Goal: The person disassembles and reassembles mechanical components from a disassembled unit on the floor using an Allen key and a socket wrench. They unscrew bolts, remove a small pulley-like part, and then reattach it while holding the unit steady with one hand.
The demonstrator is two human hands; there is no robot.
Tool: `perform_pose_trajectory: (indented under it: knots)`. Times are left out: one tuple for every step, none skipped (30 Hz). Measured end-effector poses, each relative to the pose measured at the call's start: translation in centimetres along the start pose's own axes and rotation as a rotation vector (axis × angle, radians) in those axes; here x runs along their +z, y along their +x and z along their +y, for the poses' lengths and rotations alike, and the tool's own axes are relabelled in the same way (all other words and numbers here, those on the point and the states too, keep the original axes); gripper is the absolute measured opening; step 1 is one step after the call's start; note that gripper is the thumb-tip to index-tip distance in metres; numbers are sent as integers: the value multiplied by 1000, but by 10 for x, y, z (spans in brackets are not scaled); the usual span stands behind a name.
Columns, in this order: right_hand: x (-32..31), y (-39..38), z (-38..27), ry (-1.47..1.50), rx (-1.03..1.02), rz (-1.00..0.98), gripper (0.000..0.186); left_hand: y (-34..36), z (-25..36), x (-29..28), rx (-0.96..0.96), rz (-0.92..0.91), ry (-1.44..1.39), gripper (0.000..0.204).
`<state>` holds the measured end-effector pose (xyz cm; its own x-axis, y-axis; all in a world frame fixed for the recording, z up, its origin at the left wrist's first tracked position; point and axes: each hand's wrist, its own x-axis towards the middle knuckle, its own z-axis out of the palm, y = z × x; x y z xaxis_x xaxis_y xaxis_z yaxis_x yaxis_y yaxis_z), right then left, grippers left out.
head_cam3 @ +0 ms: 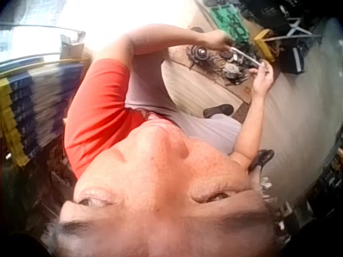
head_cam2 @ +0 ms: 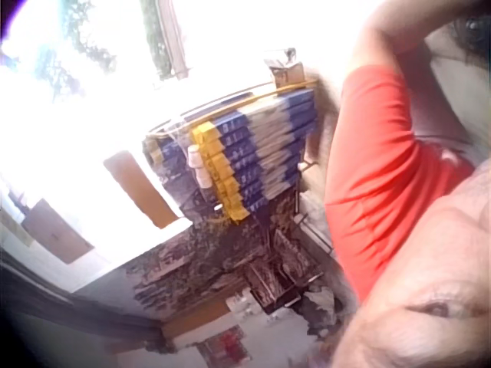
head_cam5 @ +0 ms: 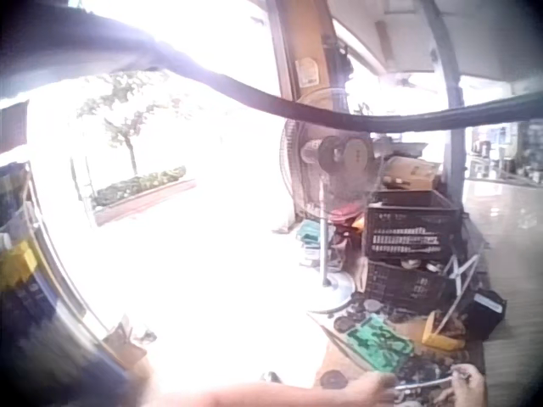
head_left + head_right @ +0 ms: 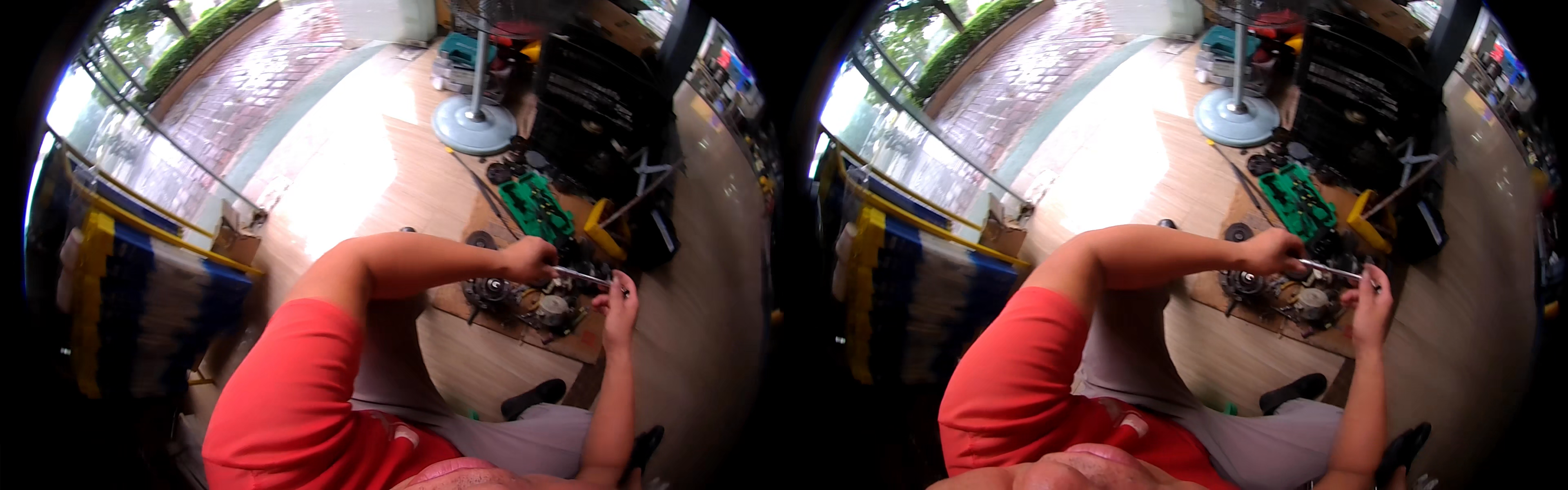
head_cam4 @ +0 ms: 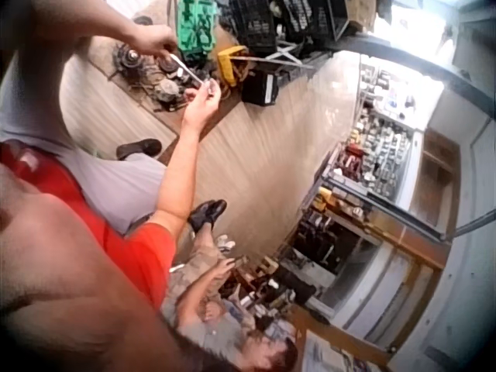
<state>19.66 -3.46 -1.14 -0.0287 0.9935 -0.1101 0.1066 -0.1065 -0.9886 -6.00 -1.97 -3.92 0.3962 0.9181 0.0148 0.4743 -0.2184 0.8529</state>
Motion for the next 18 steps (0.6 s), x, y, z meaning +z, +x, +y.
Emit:
perform_pose_trajectory:
  knots:
    - [0, -2, 0, -20, -15, 11, 33, 1, -4, 4, 32, 7, 1, 24]
    - [3, -1, -2, -30, -33, 12, 32, 0, -6, 2, 57, 21, 14, 24]
    - [5, -2, -6, -8, -31, 3, 31, -1, -6, 2, 39, 8, -7, 24]
    - [8, -1, -7, 33, -32, -14, 31, -1, -5, 0, 20, -11, -25, 24]
    - [6, -1, -5, 40, -41, -6, 29, 0, -4, -1, 0, -31, -43, 24]
    - [4, -1, -4, 24, -41, -3, 30, 1, -1, -1, -20, -51, -60, 25]
    - [2, 0, -3, 16, -39, 8, 30, 4, 2, -1, -9, -71, -55, 24]
    - [-5, -2, -2, -3, -37, 33, 30, 7, 1, 4, 12, -52, -51, 24]
    - [-4, 2, 0, 15, -35, 27, 31, 8, -3, 5, 35, -36, -48, 24]
    - [-1, 2, -1, -43, -44, 37, 31, 9, -3, 5, -73, -77, -87, 25]
    - [-5, 4, 4, 27, -71, 13, 31, 9, 7, 3, -129, -128, -30, 23]
    - [4, 2, -5, 6, -63, 8, 31, 5, -10, 7, -191, -89, -199, 26]
    - [0, 5, 0, 85, -59, -18, 32, 4, -3, 7, -151, -91, -232, 25]
    - [1, 6, -2, 48, -79, -34, 33, 4, -7, 4, -119, -109, -218, 24]
    - [-1, 3, -7, 49, -62, -30, 32, 4, 4, 4, -81, -94, -181, 24]
    - [-1, 4, -8, 66, -61, -50, 32, 7, -6, 7, -85, -89, -153, 24]
    - [-2, 1, -12, 56, -67, -62, 32, 6, 2, 6, -61, -93, -86, 24]
    - [-4, -1, -13, 52, -63, -60, 33, 10, -9, 11, -34, -104, -101, 24]
